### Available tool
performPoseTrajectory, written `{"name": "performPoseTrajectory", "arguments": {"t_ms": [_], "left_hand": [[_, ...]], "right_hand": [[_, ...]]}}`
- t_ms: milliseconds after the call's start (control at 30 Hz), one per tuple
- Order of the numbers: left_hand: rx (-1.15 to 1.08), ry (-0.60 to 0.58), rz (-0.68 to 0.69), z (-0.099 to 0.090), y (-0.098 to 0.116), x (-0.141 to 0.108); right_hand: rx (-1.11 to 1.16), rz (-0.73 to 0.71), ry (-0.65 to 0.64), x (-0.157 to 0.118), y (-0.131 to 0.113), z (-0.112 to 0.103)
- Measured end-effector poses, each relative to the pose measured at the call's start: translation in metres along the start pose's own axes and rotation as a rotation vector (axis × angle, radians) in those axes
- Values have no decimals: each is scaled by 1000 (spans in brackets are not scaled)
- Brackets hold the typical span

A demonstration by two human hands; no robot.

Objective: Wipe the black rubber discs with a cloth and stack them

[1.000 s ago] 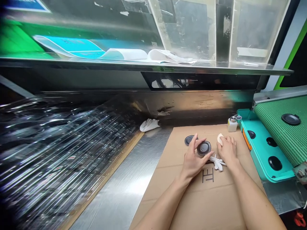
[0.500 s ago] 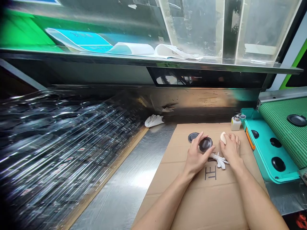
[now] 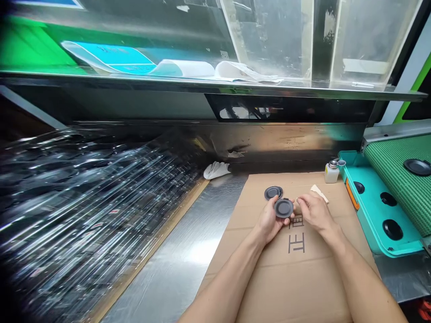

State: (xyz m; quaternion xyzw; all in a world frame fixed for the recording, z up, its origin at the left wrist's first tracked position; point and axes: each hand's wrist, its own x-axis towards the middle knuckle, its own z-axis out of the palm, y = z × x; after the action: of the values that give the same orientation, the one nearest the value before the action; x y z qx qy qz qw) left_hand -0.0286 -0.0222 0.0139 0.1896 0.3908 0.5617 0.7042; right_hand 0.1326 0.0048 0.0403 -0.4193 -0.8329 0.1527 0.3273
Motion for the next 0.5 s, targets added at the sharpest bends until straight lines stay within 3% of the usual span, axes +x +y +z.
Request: {"name": "performPoseTrajectory", "arguments": {"t_ms": [200, 367, 500], "left_hand": [[281, 13, 139, 4, -22, 2], [471, 17, 234, 3, -22, 0], [551, 44, 244, 0, -24, 2]], "right_hand": [[-33, -62, 4, -5, -4, 15], [-212, -91, -83, -6, 1, 20], [-270, -128, -64, -5, -1, 22]]}}
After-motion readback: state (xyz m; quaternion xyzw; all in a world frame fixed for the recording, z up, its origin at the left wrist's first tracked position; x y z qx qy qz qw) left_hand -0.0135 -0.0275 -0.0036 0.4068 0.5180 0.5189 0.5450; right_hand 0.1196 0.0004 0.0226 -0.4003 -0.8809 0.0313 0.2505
